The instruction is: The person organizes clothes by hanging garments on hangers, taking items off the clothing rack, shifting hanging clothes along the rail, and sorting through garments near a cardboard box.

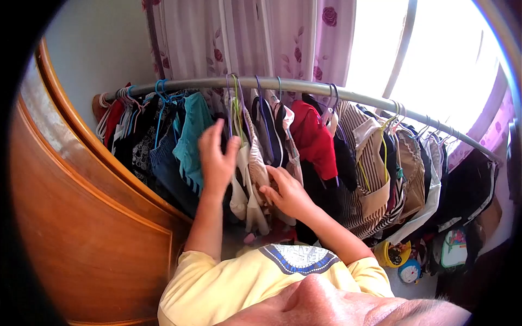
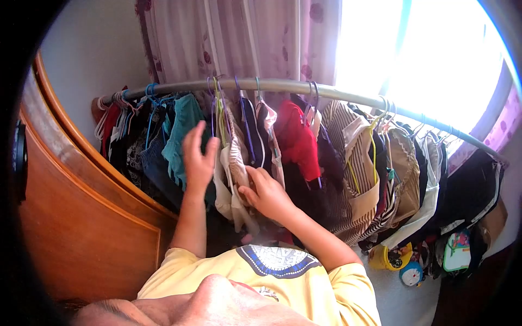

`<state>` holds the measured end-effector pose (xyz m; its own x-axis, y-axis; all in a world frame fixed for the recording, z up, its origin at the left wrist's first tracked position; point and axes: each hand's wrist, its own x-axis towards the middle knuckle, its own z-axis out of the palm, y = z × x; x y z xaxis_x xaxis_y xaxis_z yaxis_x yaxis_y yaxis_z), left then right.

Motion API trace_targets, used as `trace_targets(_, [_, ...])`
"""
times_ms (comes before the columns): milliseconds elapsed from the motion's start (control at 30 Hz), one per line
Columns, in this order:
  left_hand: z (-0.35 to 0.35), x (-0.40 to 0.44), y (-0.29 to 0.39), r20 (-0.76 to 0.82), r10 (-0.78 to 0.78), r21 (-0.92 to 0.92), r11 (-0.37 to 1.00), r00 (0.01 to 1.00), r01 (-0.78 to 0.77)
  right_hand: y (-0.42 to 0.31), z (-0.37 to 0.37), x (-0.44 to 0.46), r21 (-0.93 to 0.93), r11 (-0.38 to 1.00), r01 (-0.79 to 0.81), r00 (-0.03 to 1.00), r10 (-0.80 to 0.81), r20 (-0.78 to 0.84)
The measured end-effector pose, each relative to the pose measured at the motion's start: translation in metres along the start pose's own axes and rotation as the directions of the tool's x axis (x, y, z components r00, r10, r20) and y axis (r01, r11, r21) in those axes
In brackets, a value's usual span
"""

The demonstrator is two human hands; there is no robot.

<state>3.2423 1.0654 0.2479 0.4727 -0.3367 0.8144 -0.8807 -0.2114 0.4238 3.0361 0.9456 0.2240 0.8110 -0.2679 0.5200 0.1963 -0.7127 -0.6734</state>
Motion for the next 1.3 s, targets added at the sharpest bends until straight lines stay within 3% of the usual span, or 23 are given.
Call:
trace_targets(67, [0.017, -0.006, 0.028, 0.08, 0.036, -0.174, 0.984, 0.996, -0.022, -0.007, -0.006, -0.01, -0.014, 0.999, 0.034, 0.999, -0.034, -0.027])
trace_targets(133, [0.019, -0.008, 0.046, 0.141, 0.043, -0.032, 0.999, 0.989, -0.039, -0.022, -0.026, -0.018, -0.085, 0.996, 0.029, 1.0, -0.029, 0.003])
trace_targets(200, [0.023, -0.008, 0.044, 0.171, -0.001, 0.001, 1.0, 0.985, 0.001, -0.012, -0.034, -0.034, -0.11, 0.991, 0.079, 0.994, -0.087, -0.071])
trace_targets(267, [0.024, -0.005, 0.032, 0.183, -0.052, -0.049, 0.997, 0.982, 0.062, -0.01, -0.048, -0.053, -0.002, 1.0, -0.019, 0.997, 0.018, -0.076])
trace_targets(367, [0.023, -0.006, 0.029, 0.141, -0.078, 0.02, 0.997, 0.987, 0.076, 0.002, -0.058, -0.087, 0.212, 0.935, -0.286, 0.953, 0.301, -0.042])
trace_targets(500, [0.024, -0.003, 0.004, 0.099, -0.106, 0.055, 0.993, 0.989, 0.101, 0.012, -0.067, -0.113, 0.296, 0.875, -0.382, 0.914, 0.405, -0.019])
trace_targets(567, [0.017, 0.002, -0.007, 0.103, -0.165, 0.106, 0.982, 0.981, 0.154, 0.011, -0.072, -0.118, 0.302, 0.879, -0.368, 0.92, 0.392, -0.02])
trace_targets(733, [0.001, 0.013, -0.087, 0.022, -0.13, 0.274, 0.954, 0.991, 0.119, 0.012, -0.084, -0.126, 0.324, 0.878, -0.351, 0.927, 0.375, -0.014])
trace_targets(867, [-0.015, 0.021, -0.123, -0.129, -0.154, 0.42, 0.886, 0.98, 0.194, 0.013, -0.092, -0.131, 0.351, 0.867, -0.353, 0.927, 0.374, 0.008])
trace_targets(933, [-0.015, 0.021, -0.102, -0.196, -0.083, 0.524, 0.833, 0.977, 0.176, 0.015, -0.094, -0.131, 0.369, 0.864, -0.342, 0.932, 0.362, 0.017])
trace_targets(967, [-0.011, 0.018, -0.084, -0.203, 0.058, 0.597, 0.798, 0.977, 0.076, 0.016, -0.094, -0.131, 0.379, 0.863, -0.334, 0.936, 0.353, 0.021])
trace_targets(1000, [-0.004, 0.018, -0.058, -0.205, 0.145, 0.559, 0.829, 0.968, -0.006, 0.016, -0.095, -0.131, 0.387, 0.863, -0.324, 0.939, 0.342, 0.025])
trace_targets(1033, [0.004, 0.015, -0.022, -0.185, 0.161, 0.515, 0.856, 0.97, -0.044, 0.013, -0.096, -0.129, 0.384, 0.868, -0.316, 0.942, 0.335, 0.017])
trace_targets(1133, [0.046, -0.001, 0.049, -0.068, 0.205, 0.155, 0.969, 0.976, -0.193, 0.009, -0.102, -0.121, 0.374, 0.894, -0.247, 0.963, 0.269, -0.007])
trace_targets(1200, [0.065, -0.016, 0.094, 0.076, 0.185, 0.183, 0.963, 0.98, -0.197, 0.004, -0.106, -0.116, 0.338, 0.913, -0.226, 0.97, 0.244, -0.011])
trace_targets(1300, [0.082, -0.019, 0.122, 0.135, 0.12, 0.237, 0.96, 0.984, -0.149, -0.001, -0.11, -0.116, 0.31, 0.926, -0.214, 0.973, 0.23, -0.015])
